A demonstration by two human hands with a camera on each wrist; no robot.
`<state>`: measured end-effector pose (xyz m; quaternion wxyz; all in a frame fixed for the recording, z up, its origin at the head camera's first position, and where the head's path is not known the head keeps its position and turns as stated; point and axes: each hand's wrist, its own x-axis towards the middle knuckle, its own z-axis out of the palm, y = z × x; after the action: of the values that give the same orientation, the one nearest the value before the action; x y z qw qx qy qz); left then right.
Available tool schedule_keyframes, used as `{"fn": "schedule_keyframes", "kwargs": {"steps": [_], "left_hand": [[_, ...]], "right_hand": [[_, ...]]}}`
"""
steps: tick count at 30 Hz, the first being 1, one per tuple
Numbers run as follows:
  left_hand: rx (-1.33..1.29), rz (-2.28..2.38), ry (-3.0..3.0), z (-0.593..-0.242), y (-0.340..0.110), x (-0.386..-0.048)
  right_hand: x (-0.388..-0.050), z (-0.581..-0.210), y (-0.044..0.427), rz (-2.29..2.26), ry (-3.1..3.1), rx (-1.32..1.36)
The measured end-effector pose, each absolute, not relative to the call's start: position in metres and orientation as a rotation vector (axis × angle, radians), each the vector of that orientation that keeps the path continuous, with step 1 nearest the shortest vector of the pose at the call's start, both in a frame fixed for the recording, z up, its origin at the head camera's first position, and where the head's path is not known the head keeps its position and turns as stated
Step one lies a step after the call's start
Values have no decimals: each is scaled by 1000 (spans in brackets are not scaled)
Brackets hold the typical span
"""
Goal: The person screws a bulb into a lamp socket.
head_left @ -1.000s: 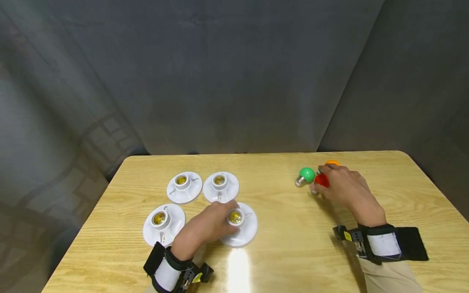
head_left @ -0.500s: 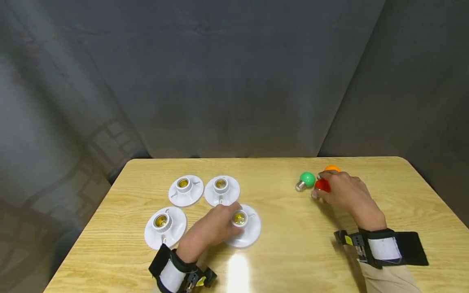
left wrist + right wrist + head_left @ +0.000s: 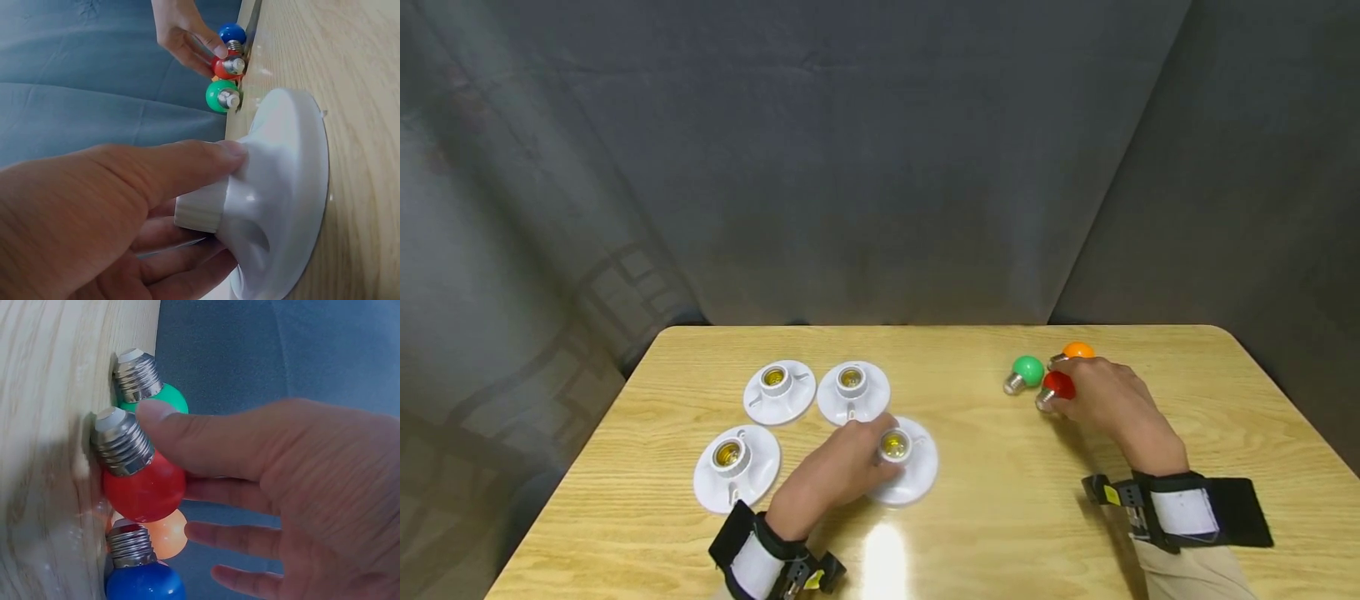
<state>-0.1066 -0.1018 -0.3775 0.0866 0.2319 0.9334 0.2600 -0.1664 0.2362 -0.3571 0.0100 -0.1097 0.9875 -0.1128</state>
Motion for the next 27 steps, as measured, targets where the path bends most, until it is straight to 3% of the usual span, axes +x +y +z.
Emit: {"fn": "schedule_keyframes", "kwargs": {"steps": [27], "left_hand": [[691, 815, 2791, -381, -97, -110]], "right_hand": [[-170, -363, 245, -317, 3122, -373]]}}
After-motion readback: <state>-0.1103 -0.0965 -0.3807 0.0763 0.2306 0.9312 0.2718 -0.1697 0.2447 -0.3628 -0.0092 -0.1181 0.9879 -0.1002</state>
